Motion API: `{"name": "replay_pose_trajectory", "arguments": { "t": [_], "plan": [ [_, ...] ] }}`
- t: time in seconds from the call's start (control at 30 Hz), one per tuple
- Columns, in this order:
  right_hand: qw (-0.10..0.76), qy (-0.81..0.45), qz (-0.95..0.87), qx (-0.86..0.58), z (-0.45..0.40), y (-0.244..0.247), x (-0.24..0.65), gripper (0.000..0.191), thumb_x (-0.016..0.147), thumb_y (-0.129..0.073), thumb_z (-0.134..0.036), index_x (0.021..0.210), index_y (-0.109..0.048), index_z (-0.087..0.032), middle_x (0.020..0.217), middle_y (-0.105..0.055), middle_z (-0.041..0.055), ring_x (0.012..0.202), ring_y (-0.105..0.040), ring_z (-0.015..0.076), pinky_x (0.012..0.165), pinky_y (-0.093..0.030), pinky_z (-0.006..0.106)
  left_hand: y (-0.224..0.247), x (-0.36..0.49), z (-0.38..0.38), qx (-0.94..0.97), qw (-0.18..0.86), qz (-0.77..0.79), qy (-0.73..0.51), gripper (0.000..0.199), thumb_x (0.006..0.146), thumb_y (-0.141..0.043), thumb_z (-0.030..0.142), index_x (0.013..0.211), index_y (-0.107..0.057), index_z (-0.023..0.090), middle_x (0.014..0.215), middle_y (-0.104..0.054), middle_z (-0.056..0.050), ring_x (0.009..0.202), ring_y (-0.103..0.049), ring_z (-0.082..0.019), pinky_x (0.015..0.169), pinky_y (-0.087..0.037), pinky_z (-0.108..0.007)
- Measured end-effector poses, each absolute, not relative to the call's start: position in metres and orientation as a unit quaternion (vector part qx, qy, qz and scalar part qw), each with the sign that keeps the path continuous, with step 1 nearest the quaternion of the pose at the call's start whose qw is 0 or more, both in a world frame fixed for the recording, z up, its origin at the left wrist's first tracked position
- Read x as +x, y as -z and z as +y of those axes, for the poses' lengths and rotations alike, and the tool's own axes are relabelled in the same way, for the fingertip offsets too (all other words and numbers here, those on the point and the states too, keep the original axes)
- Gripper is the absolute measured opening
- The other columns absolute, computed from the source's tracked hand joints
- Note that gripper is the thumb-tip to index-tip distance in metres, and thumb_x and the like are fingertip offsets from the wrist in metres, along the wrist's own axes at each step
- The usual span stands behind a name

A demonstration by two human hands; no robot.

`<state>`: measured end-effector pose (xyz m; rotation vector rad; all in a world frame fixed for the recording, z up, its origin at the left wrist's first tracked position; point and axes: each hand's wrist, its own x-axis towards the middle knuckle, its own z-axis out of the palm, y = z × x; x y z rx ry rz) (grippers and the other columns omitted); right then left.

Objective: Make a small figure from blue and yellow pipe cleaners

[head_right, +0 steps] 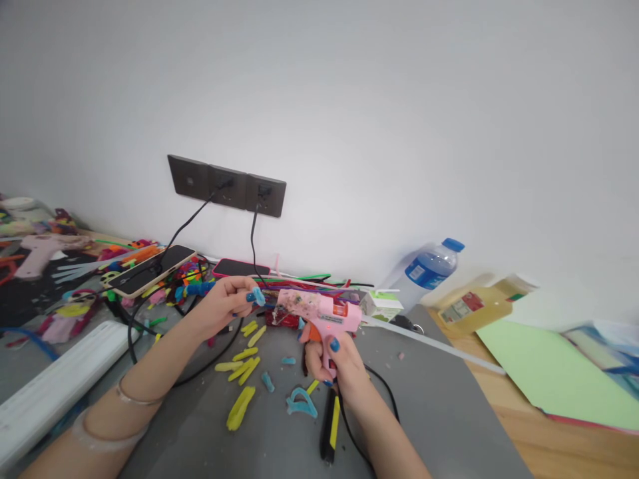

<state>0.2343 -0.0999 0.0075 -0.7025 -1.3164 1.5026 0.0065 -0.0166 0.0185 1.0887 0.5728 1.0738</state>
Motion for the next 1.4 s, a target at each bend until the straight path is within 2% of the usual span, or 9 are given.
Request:
{"name": "replay_pose_trajectory", "arguments": {
  "t": [0.13,0.4,0.57,0.87,1.13,1.4],
  "plan": [
    [0.474,-0.594,-0.57,-0.314,-0.0984,-0.0033,0.2358,0.055,0.084,-0.046,-0.072,0.082,-0.057,-0.018,0.041,-0.031,-0.0089,0.038,-0.018,0.008,0.042,-0.017,0.024,-0.0168,0.0058,-0.0161,0.49,0.682,0.257,-0.478,0.035,0.063,-0.084,0.04,0.072,-0.065,0.013,0.048,-0.042,0.008,0.042,-0.026,-0.003,0.044,-0.017,-0.022],
    [0.473,-0.563,-0.597,-0.321,-0.0983,0.001,0.239,0.054,0.086,-0.045,-0.07,0.094,-0.057,-0.019,0.043,-0.036,-0.0083,0.038,-0.019,0.0087,0.043,-0.017,0.026,-0.0156,0.0069,-0.0156,0.494,0.675,0.266,-0.479,0.034,0.063,-0.084,0.039,0.071,-0.065,0.013,0.047,-0.044,0.007,0.043,-0.027,-0.004,0.044,-0.018,-0.022],
    [0.47,-0.538,-0.611,-0.341,-0.1003,0.0001,0.239,0.058,0.084,-0.045,-0.073,0.092,-0.058,-0.017,0.044,-0.036,-0.0077,0.039,-0.017,0.0079,0.043,-0.017,0.026,-0.0184,0.0071,-0.0173,0.491,0.674,0.27,-0.482,0.035,0.061,-0.085,0.04,0.071,-0.065,0.013,0.047,-0.044,0.007,0.042,-0.027,-0.003,0.044,-0.018,-0.022],
    [0.482,-0.535,-0.606,-0.339,-0.1005,0.0009,0.2394,0.054,0.085,-0.047,-0.071,0.088,-0.056,-0.018,0.046,-0.036,-0.0074,0.041,-0.017,0.0076,0.044,-0.018,0.025,-0.0205,0.0067,-0.0176,0.489,0.678,0.265,-0.481,0.036,0.061,-0.085,0.041,0.069,-0.064,0.013,0.047,-0.042,0.007,0.042,-0.026,-0.004,0.044,-0.018,-0.022],
    [0.482,-0.527,-0.611,-0.34,-0.1023,-0.0018,0.2372,0.05,0.087,-0.043,-0.07,0.086,-0.055,-0.022,0.046,-0.034,-0.0064,0.041,-0.016,0.0086,0.044,-0.017,0.027,-0.0193,0.006,-0.0195,0.501,0.672,0.265,-0.476,0.029,0.066,-0.082,0.039,0.07,-0.066,0.015,0.048,-0.042,0.006,0.044,-0.027,-0.005,0.047,-0.017,-0.025],
    [0.479,-0.514,-0.619,-0.351,-0.0994,-0.0054,0.2352,0.054,0.084,-0.047,-0.072,0.083,-0.056,-0.018,0.045,-0.037,-0.0068,0.04,-0.018,0.0077,0.043,-0.019,0.025,-0.0154,0.0065,-0.0168,0.521,0.668,0.27,-0.457,0.034,0.065,-0.082,0.041,0.073,-0.066,0.013,0.049,-0.046,0.005,0.044,-0.027,-0.005,0.045,-0.019,-0.023]
  ]
}}
